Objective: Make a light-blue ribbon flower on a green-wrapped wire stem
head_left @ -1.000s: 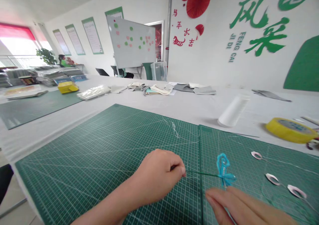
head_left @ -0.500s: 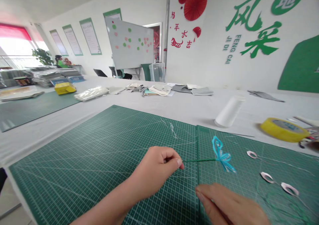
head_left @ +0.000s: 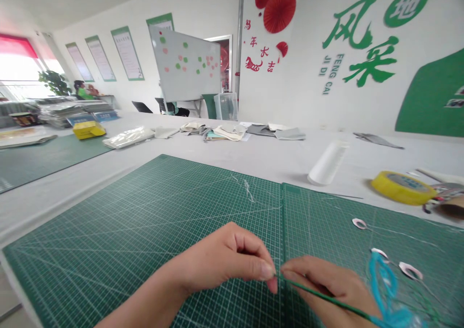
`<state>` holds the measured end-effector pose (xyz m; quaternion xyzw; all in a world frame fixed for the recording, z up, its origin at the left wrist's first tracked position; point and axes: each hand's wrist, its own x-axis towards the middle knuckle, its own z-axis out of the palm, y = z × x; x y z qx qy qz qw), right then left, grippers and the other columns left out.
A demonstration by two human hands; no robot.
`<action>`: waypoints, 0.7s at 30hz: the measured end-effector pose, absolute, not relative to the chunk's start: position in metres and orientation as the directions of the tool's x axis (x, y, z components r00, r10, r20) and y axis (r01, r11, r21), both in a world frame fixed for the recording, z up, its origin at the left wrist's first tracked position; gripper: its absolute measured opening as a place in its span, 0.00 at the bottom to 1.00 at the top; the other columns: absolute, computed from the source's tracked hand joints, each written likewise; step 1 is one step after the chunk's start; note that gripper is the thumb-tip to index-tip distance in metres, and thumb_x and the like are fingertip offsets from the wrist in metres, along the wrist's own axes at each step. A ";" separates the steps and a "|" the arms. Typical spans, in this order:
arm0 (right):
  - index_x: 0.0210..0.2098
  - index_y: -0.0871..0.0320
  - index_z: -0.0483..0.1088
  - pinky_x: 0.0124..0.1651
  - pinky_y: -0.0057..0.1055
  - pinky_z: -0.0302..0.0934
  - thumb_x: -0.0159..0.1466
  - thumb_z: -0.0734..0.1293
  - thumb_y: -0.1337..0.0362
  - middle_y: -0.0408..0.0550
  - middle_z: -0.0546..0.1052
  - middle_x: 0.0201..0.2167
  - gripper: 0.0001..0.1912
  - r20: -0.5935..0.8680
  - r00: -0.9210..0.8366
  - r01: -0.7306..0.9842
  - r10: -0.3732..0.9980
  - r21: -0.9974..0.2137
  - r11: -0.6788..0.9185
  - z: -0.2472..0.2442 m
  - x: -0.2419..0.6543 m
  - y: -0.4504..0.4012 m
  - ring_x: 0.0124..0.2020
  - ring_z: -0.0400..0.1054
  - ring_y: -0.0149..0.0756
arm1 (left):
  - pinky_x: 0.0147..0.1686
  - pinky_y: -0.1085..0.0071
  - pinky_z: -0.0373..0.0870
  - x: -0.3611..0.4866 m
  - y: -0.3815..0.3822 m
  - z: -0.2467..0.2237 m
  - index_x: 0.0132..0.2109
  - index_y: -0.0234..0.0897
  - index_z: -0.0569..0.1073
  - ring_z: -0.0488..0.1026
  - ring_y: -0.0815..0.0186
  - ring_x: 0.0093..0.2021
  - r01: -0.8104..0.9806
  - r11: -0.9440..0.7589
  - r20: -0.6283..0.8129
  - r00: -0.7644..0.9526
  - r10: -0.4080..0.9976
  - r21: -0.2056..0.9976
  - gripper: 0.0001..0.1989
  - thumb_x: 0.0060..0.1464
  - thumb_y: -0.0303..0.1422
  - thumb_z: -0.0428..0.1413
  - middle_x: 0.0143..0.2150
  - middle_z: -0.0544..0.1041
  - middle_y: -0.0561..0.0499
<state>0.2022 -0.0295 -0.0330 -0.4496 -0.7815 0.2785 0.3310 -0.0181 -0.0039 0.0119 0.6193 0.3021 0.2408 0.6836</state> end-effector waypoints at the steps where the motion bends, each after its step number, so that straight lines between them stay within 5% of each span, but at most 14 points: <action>1: 0.30 0.49 0.76 0.30 0.24 0.64 0.64 0.63 0.63 0.37 0.78 0.23 0.11 0.264 -0.372 0.507 0.890 -0.745 0.434 -0.033 0.204 -0.028 0.25 0.73 0.32 | 0.26 0.74 0.52 -0.019 -0.004 0.011 0.33 0.35 0.80 0.56 0.73 0.24 0.060 0.115 -0.122 0.727 0.676 0.992 0.08 0.54 0.32 0.57 0.25 0.72 0.54; 14: 0.24 0.54 0.75 0.29 0.23 0.63 0.63 0.65 0.60 0.40 0.77 0.22 0.13 0.054 -0.512 0.472 0.857 -0.817 0.333 -0.019 0.214 -0.021 0.25 0.71 0.31 | 0.22 0.79 0.55 -0.021 -0.003 -0.001 0.30 0.37 0.79 0.61 0.76 0.22 0.282 -0.086 -0.202 0.840 0.503 0.956 0.06 0.51 0.27 0.57 0.23 0.70 0.58; 21: 0.27 0.53 0.72 0.27 0.23 0.65 0.67 0.62 0.62 0.38 0.76 0.22 0.13 0.144 -0.585 0.550 0.798 -0.654 0.520 -0.011 0.219 -0.024 0.24 0.71 0.30 | 0.20 0.76 0.54 -0.018 -0.006 0.007 0.30 0.38 0.80 0.59 0.74 0.21 0.455 -0.139 -0.280 0.732 0.622 0.879 0.08 0.50 0.29 0.55 0.21 0.68 0.58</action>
